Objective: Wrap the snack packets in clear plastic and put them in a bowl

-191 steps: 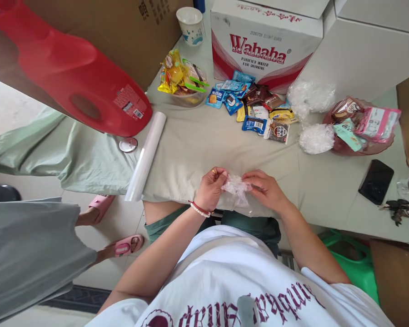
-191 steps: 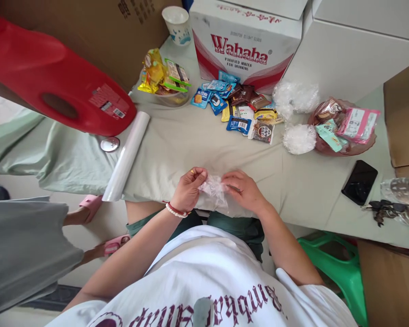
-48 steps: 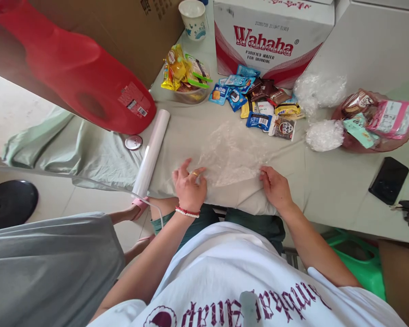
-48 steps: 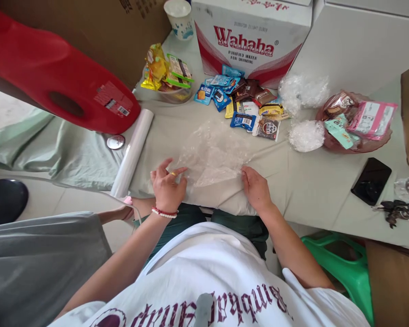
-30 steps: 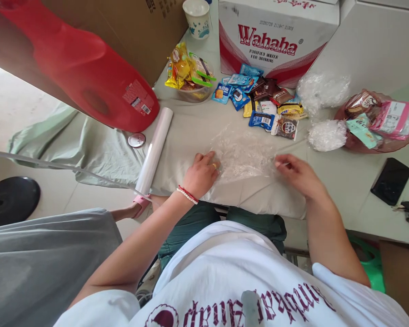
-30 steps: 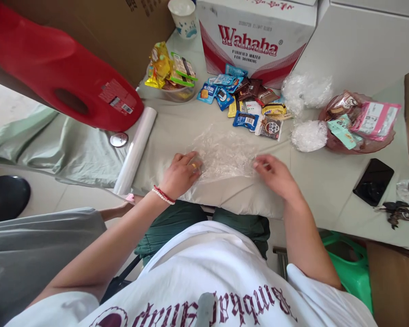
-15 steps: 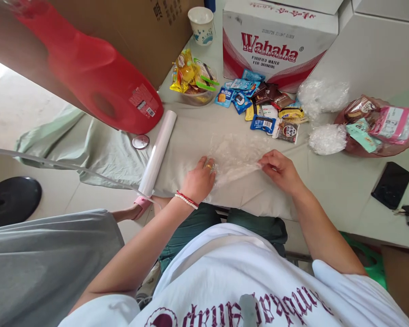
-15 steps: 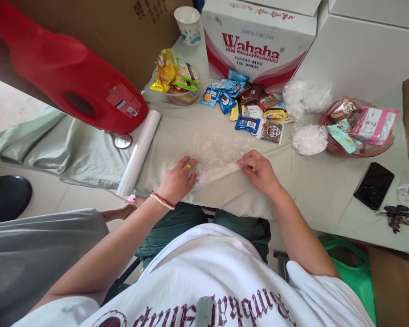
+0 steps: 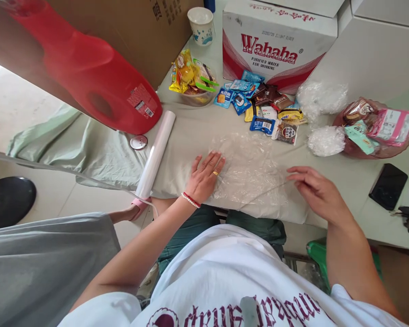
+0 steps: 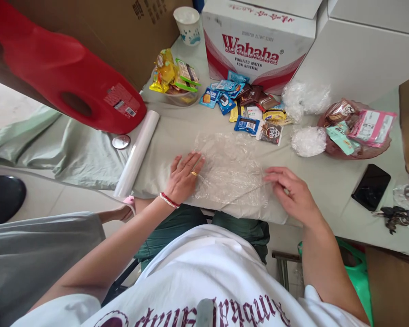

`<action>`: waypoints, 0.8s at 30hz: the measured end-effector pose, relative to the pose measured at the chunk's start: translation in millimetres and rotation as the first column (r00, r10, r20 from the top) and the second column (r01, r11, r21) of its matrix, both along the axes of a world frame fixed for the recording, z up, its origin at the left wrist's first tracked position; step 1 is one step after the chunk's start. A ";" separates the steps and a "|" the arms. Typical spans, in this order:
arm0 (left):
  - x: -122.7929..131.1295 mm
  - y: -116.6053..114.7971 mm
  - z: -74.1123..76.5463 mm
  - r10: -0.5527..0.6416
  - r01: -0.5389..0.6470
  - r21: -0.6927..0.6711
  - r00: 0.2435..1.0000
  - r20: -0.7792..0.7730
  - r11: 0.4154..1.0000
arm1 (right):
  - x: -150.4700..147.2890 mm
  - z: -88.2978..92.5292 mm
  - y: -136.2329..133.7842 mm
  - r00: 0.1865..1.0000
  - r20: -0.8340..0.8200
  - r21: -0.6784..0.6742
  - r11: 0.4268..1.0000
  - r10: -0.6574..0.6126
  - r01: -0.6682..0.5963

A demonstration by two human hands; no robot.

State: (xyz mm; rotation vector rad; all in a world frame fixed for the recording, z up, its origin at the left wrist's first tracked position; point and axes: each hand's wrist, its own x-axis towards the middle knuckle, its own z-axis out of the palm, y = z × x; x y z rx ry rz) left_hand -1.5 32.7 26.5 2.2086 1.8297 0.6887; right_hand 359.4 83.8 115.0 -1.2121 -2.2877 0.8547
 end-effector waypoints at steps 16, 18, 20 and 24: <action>10.5 9.3 1.3 -0.123 0.103 -0.175 0.987 -0.104 0.979 | -34.3 -97.9 55.6 0.937 0.188 0.307 0.924 -0.294 0.229; 12.1 9.5 1.1 -0.121 0.099 -0.172 0.985 -0.120 0.980 | -14.4 -90.7 65.5 0.926 0.144 0.300 0.907 -0.350 0.296; 12.8 10.0 0.7 -0.133 0.109 -0.175 0.982 -0.133 0.979 | -6.3 -82.5 84.7 0.902 0.141 0.303 0.885 -0.409 0.354; 12.9 9.8 0.2 -0.135 0.107 -0.184 0.980 -0.149 0.977 | -21.3 -71.0 140.7 0.902 0.246 0.351 0.900 -0.356 0.260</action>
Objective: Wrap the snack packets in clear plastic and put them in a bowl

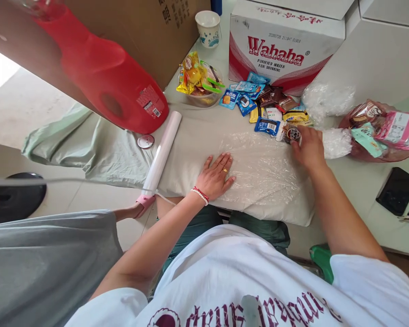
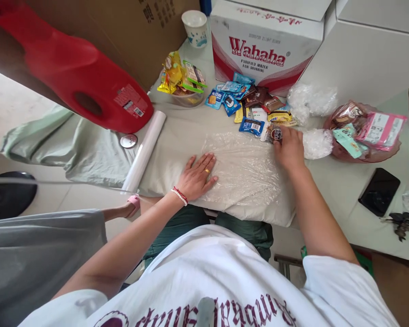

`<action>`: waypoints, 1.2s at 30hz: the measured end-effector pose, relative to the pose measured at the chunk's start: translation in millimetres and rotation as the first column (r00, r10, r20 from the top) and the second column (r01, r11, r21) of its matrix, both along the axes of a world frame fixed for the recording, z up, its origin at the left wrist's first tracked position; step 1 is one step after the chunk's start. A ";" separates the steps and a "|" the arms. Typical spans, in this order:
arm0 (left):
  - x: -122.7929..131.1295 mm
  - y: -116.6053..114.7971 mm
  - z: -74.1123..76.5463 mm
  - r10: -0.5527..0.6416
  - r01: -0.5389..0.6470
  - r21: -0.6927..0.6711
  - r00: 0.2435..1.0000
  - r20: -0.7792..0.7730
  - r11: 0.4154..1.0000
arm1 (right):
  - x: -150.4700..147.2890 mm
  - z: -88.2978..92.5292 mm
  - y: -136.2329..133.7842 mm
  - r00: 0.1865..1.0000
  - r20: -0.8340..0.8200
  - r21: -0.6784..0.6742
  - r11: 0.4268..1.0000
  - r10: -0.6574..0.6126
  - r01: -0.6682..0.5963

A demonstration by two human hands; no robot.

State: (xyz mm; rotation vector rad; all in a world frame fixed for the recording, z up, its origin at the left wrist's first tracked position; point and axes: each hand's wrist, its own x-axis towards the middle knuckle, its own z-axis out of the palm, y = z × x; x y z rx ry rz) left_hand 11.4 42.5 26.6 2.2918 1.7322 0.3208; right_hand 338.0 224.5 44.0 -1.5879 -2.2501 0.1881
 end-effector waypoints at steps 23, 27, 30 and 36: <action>2.0 -4.1 2.2 0.021 -0.021 0.013 0.998 -0.062 1.000 | -95.6 31.6 67.3 0.908 0.373 -0.275 0.957 0.192 -0.090; 1.8 -3.9 3.8 0.020 -0.020 0.003 0.998 -0.062 1.000 | -90.8 29.0 69.4 0.917 0.365 -0.266 0.962 0.161 -0.063; 1.6 -3.8 4.5 0.020 -0.020 0.002 0.998 -0.060 1.000 | -69.4 35.3 67.3 0.952 0.272 -0.347 0.937 0.141 -0.040; 1.5 -3.6 3.8 0.016 -0.016 0.003 0.998 -0.063 1.000 | -31.3 64.8 54.7 0.997 -0.010 -0.454 0.889 -0.075 0.062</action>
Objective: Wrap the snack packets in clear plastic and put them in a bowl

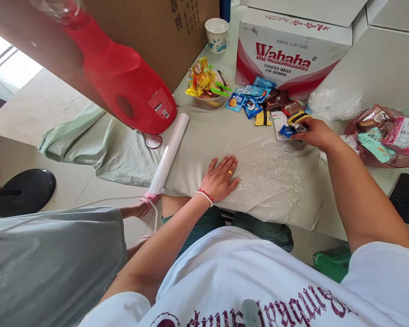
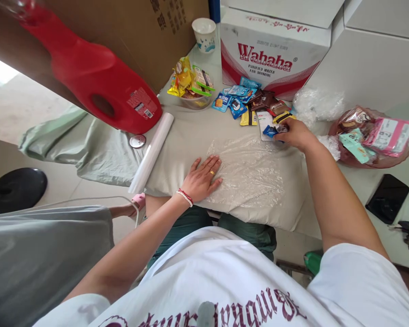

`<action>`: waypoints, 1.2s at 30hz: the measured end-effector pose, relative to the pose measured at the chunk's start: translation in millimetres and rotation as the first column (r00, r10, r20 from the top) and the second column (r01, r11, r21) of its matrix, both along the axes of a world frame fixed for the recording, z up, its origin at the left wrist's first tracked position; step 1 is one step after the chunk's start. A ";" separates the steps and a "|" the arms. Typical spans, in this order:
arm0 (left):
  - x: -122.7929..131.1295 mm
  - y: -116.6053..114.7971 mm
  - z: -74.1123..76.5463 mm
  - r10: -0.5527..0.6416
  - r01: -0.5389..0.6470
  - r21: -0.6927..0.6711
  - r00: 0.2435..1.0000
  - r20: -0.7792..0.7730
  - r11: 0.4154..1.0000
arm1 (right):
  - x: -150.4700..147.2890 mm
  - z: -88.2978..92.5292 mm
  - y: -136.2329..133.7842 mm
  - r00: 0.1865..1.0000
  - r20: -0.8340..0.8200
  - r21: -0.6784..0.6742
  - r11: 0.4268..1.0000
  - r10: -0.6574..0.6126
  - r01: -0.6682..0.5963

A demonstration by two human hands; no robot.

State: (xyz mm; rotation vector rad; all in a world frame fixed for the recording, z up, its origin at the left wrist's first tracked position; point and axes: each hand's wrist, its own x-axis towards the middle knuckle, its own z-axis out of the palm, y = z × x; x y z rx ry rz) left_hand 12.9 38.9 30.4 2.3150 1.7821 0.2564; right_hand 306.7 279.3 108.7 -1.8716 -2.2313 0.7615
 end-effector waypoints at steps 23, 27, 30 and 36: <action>-0.4 -0.4 -2.4 0.003 -0.004 0.027 0.999 0.032 1.000 | -47.3 -22.9 -132.2 0.851 -0.033 0.203 0.837 0.524 -0.508; 0.4 -1.4 -2.6 0.018 -0.019 0.032 0.999 0.047 0.999 | -65.3 -34.6 -154.3 0.785 0.184 0.177 0.765 0.592 -0.619; 1.9 -2.1 -2.3 0.021 -0.023 0.038 0.999 0.036 0.999 | -69.0 -40.0 -158.3 0.779 0.274 0.173 0.768 0.564 -0.617; 4.2 -1.9 -1.1 0.037 -0.037 0.022 0.999 0.015 0.999 | -71.2 -38.7 -139.2 0.812 0.235 0.200 0.791 0.534 -0.578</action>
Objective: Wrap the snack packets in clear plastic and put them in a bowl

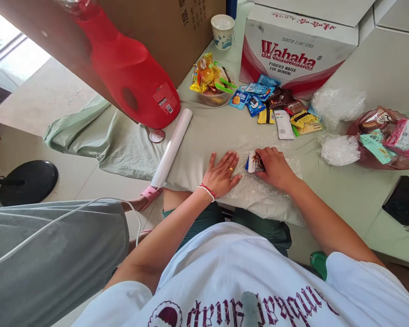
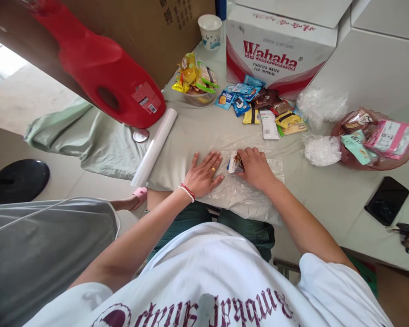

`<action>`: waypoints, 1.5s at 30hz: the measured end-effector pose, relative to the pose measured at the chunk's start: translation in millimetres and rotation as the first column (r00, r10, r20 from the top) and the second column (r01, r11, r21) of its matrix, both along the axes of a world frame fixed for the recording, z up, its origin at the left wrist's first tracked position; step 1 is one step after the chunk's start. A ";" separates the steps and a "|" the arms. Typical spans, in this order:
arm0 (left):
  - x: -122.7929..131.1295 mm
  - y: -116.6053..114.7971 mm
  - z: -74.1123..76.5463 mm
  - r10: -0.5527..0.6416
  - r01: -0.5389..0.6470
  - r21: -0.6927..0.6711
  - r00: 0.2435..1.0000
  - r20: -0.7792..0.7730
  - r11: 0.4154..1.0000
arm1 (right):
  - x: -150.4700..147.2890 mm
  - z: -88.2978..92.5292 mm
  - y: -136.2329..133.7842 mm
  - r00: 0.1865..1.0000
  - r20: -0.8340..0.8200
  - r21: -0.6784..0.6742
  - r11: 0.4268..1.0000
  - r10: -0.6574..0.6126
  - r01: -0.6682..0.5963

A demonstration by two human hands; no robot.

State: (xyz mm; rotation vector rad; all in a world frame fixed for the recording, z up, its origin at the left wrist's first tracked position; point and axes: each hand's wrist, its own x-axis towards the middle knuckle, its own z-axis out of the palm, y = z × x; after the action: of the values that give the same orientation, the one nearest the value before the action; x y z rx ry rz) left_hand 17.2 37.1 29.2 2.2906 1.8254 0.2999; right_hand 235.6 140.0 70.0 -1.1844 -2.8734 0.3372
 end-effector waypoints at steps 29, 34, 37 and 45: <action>-53.1 8.5 10.4 -0.257 0.268 -0.090 0.959 0.123 0.959 | 63.9 29.1 -9.5 0.867 -0.437 -0.195 0.966 -0.241 0.170; -33.5 3.8 9.2 -0.233 0.234 0.008 0.964 0.132 0.972 | 44.4 14.2 27.7 0.860 -0.341 -0.463 0.864 -0.379 0.197; -22.2 2.9 9.0 -0.278 0.282 0.017 0.934 0.223 0.959 | 40.1 2.4 33.1 0.833 -0.302 -0.620 0.759 -0.464 0.198; -17.6 20.7 -0.8 0.366 -0.402 0.010 0.844 0.391 0.916 | 48.8 -16.9 33.5 0.835 -0.276 -0.620 0.752 -0.476 0.224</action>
State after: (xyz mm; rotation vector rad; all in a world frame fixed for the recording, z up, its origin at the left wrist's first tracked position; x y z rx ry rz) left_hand -0.4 57.7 28.5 1.7269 2.0677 0.8451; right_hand 284.3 173.5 53.1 -1.4707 -2.1469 1.3175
